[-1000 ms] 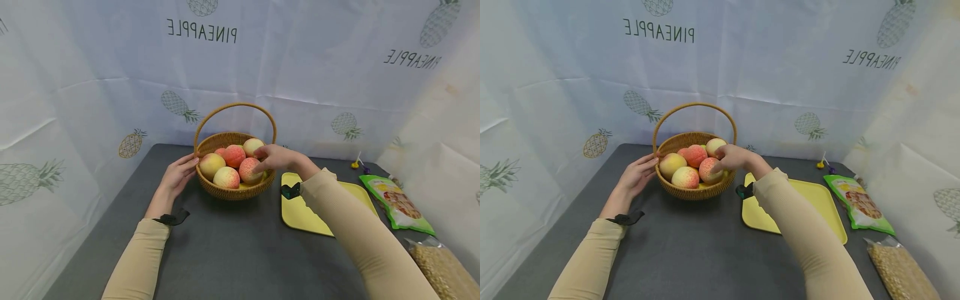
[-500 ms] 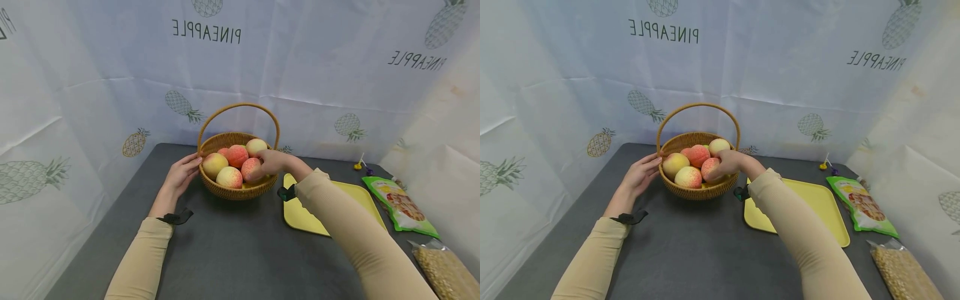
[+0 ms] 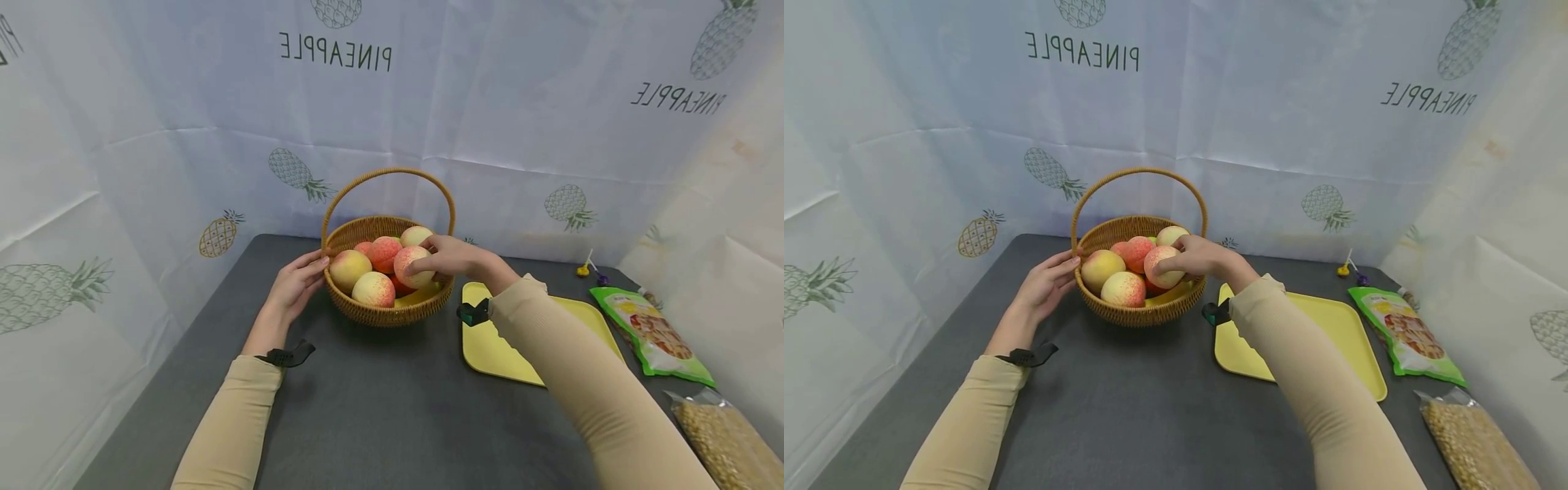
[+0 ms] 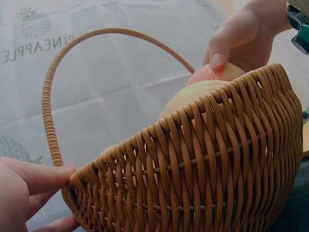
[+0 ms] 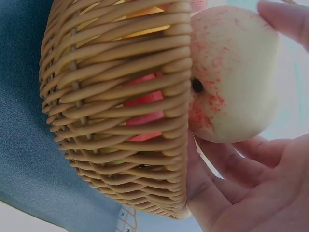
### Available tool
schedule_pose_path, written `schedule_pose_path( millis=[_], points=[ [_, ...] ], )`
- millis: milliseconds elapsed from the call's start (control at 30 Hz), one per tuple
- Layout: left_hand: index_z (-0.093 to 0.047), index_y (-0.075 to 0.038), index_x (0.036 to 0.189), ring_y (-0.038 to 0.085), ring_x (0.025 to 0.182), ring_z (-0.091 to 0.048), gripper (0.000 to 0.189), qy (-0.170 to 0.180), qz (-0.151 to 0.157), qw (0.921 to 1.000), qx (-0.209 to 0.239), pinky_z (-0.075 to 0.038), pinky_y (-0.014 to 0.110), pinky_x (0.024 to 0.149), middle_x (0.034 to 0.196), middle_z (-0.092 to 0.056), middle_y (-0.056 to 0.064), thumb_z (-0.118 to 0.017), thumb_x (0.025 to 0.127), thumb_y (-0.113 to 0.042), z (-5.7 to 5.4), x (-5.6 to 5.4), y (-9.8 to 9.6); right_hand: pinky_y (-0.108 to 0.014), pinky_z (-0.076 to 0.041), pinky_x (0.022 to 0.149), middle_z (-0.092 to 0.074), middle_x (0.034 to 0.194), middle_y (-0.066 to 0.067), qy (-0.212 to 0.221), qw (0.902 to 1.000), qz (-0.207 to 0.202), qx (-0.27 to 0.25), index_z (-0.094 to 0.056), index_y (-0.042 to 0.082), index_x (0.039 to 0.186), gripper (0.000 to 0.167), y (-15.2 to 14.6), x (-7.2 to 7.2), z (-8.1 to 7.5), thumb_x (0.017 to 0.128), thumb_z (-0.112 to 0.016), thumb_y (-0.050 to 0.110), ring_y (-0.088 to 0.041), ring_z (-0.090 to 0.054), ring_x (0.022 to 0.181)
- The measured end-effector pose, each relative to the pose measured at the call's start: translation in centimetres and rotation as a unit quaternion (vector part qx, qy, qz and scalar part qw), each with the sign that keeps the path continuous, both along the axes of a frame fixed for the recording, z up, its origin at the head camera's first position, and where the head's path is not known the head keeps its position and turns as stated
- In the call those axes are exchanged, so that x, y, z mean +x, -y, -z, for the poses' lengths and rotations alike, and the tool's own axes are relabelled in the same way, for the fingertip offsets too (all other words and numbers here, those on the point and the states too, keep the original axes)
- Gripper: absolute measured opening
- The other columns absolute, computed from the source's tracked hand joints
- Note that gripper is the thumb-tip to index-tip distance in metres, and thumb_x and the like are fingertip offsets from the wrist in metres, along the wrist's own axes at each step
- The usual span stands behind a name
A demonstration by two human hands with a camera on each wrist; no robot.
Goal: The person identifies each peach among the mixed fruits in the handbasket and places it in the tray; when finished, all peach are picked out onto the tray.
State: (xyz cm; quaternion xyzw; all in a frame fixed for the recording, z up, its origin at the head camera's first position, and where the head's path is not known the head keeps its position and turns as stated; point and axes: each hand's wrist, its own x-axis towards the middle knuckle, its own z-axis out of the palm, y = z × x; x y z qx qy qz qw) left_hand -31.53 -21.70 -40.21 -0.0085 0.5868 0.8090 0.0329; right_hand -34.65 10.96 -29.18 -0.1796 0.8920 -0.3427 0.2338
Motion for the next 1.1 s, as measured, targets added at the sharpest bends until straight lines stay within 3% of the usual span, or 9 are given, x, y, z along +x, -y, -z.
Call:
schedule_pose_path(
  millis=[167,467,800,967,1100],
  points=[
    [-0.047,-0.009,0.154,0.023,0.138,-0.049,0.061,0.004,0.002,1.0,0.002,-0.043,0.035,0.11,0.153,-0.048,0.01,-0.071,0.1,-0.025,-0.1,-0.1,-0.2,-0.043,-0.053,0.084,-0.058,0.118,-0.014,0.003,0.9997,-0.004,-0.023,-0.051,0.009,0.13,0.065,-0.5,0.0,-0.1,0.086,-0.078,0.049,-0.031,-0.059,0.095],
    [-0.044,-0.008,0.156,0.024,0.14,-0.047,0.063,-0.002,0.011,0.9999,-0.007,-0.04,0.038,0.113,0.156,-0.045,0.013,-0.07,0.101,-0.025,-0.2,-0.2,-0.6,-0.049,-0.049,0.096,-0.056,0.124,-0.014,-0.013,0.9969,0.026,-0.073,-0.05,0.007,0.133,0.07,-1.7,0.3,-0.2,0.083,-0.081,0.047,-0.03,-0.054,0.109],
    [-0.044,-0.01,0.157,0.023,0.14,-0.047,0.064,0.002,0.012,0.9997,-0.021,-0.041,0.037,0.112,0.157,-0.044,0.011,-0.07,0.101,-0.027,-0.6,-0.3,-0.5,-0.045,-0.049,0.095,-0.059,0.124,-0.011,-0.056,0.9935,0.044,-0.088,-0.055,0.012,0.132,0.071,-3.5,1.2,-0.4,0.08,-0.086,0.05,-0.029,-0.055,0.111],
    [-0.043,-0.01,0.157,0.022,0.141,-0.047,0.064,0.005,0.012,0.9997,-0.021,-0.042,0.035,0.111,0.157,-0.044,0.011,-0.069,0.102,-0.027,-0.4,-0.1,-0.2,-0.043,-0.049,0.092,-0.06,0.121,-0.013,-0.065,0.9906,0.076,-0.094,-0.05,0.008,0.128,0.074,-4.8,1.8,-0.5,0.08,-0.085,0.053,-0.03,-0.057,0.108],
    [-0.042,-0.009,0.157,0.022,0.141,-0.046,0.064,0.007,0.01,0.9998,-0.015,-0.041,0.035,0.112,0.157,-0.042,0.012,-0.069,0.102,-0.027,-0.3,0.1,0.1,-0.043,-0.05,0.091,-0.059,0.123,-0.013,-0.071,0.9903,0.078,-0.091,-0.048,0.012,0.133,0.073,-6.2,2.1,-0.5,0.083,-0.082,0.054,-0.031,-0.058,0.108]
  ],
)
